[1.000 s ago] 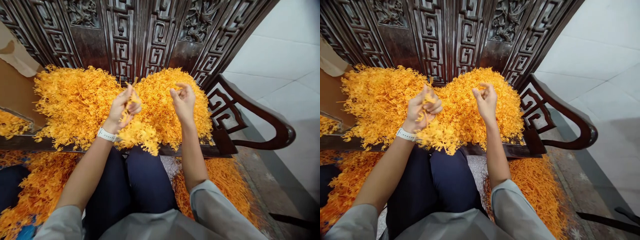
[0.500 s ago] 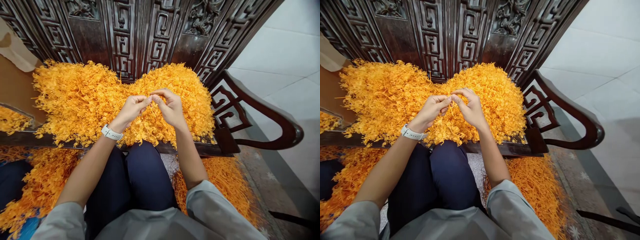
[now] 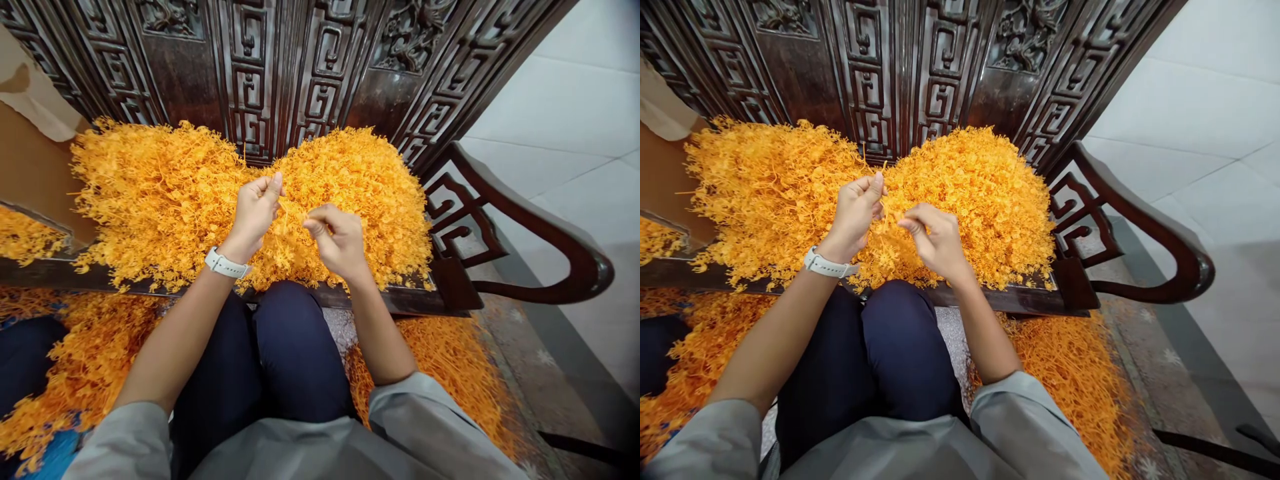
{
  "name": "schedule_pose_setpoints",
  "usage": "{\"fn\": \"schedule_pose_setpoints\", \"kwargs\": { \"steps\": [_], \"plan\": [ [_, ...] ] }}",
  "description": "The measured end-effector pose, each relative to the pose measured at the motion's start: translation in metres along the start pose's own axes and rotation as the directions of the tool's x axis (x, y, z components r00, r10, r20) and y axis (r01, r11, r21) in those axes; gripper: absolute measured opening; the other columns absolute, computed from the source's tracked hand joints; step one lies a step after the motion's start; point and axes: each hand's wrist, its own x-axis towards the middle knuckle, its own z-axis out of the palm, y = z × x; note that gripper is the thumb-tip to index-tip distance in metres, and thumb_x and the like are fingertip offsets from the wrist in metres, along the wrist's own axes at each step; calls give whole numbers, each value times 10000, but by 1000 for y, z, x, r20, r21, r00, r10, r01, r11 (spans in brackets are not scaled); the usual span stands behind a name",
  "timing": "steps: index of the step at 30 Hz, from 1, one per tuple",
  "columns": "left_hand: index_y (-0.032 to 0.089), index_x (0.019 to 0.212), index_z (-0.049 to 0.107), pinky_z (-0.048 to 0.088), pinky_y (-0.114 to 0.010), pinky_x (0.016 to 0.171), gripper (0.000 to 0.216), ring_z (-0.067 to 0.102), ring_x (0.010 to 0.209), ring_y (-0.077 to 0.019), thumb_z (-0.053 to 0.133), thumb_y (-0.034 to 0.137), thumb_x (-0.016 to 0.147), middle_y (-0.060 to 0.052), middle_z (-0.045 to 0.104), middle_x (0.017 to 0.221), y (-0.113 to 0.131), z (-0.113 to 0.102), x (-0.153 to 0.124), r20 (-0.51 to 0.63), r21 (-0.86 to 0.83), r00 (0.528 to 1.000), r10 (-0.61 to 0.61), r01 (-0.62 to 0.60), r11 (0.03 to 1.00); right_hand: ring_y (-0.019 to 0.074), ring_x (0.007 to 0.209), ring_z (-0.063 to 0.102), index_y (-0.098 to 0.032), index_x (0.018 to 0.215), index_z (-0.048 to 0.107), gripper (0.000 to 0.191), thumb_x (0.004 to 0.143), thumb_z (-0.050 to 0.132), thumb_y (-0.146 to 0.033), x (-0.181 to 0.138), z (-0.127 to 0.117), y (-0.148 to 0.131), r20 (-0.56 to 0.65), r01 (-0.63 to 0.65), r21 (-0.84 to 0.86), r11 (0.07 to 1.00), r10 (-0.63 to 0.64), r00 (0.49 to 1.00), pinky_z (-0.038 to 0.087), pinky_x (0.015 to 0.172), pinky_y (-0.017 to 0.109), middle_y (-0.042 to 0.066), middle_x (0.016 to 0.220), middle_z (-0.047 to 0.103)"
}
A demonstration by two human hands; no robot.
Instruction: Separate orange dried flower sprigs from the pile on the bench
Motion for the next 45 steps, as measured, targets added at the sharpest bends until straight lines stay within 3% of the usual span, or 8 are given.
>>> {"fn": "schedule_pose_setpoints", "kwargs": {
  "steps": [6, 11, 14, 18, 22, 27, 34, 45],
  "plan": [
    [204, 678, 534, 258, -248, 451, 501, 314, 461, -83, 681, 594, 956, 53, 373, 537, -7, 11, 0, -29, 3, 997, 78, -78, 997, 118, 617, 506, -209, 814, 640, 223, 1029, 649, -268, -12, 0, -31, 141, 63, 283, 957, -107, 984, 412, 609, 302, -20, 658, 547],
    [210, 683, 496, 270, -244, 457, 532, 334, 482, -80, 680, 643, 934, 45, 397, 586, -9, -19, 25, -201, -34, 979, 38, -46, 998, 95, 509, 517, -228, 743, 638, 306, 1018, 642, -361, -6, -31, -53, 115, 144, 766, 626, -354, 928, 467, 488, 255, -43, 563, 567],
    [210, 703, 507, 273, -244, 450, 519, 345, 484, -72, 720, 637, 910, 45, 415, 599, -3, -30, 28, -202, -81, 979, 11, -27, 996, 90, 557, 525, -280, 909, 720, 94, 954, 729, -363, 4, -46, -35, -67, -60, 675, 736, 142, 988, 474, 504, 228, -39, 689, 624],
    [213, 781, 630, 307, -226, 462, 316, 425, 516, -78, 742, 455, 951, 29, 490, 605, 7, -18, 9, -72, -106, 997, -8, 0, 994, 102, 641, 563, -256, 1026, 696, 258, 915, 744, -484, 0, -38, 23, -238, -473, 465, 749, 620, 748, 492, 585, 252, 16, 905, 715],
    [208, 819, 748, 302, -230, 469, 204, 471, 547, -81, 743, 372, 941, -4, 572, 636, 11, -3, -6, 136, -59, 990, -28, 36, 998, 115, 637, 534, -203, 871, 663, 257, 913, 735, -446, -13, -20, 68, -438, -467, 57, 883, 442, 783, 460, 595, 270, 13, 802, 643],
    [193, 821, 791, 322, -241, 494, 246, 480, 579, -79, 814, 431, 879, -14, 608, 684, 7, 3, -6, 177, -41, 983, -41, 49, 998, 142, 843, 642, -234, 1156, 640, 393, 847, 825, -393, -7, -19, 61, -461, -410, 2, 912, 365, 809, 521, 711, 289, 60, 1127, 693],
    [170, 830, 815, 474, -251, 651, 328, 587, 701, -105, 921, 468, 745, -41, 721, 791, 1, 9, -8, 161, -16, 985, 69, -67, 998, 115, 659, 617, -221, 943, 700, 309, 972, 699, -528, -2, -7, 6, 34, -411, 289, 864, 420, 907, 515, 651, 289, -10, 770, 690],
    [211, 951, 839, 318, -237, 491, 291, 456, 561, -83, 821, 488, 864, -8, 614, 660, 13, 1, -9, 251, -10, 968, -19, 23, 1000, 118, 608, 567, -248, 825, 691, 261, 923, 743, -484, -2, -11, 13, -259, -341, 457, 822, 489, 833, 474, 561, 281, -16, 707, 630]
  ]
}}
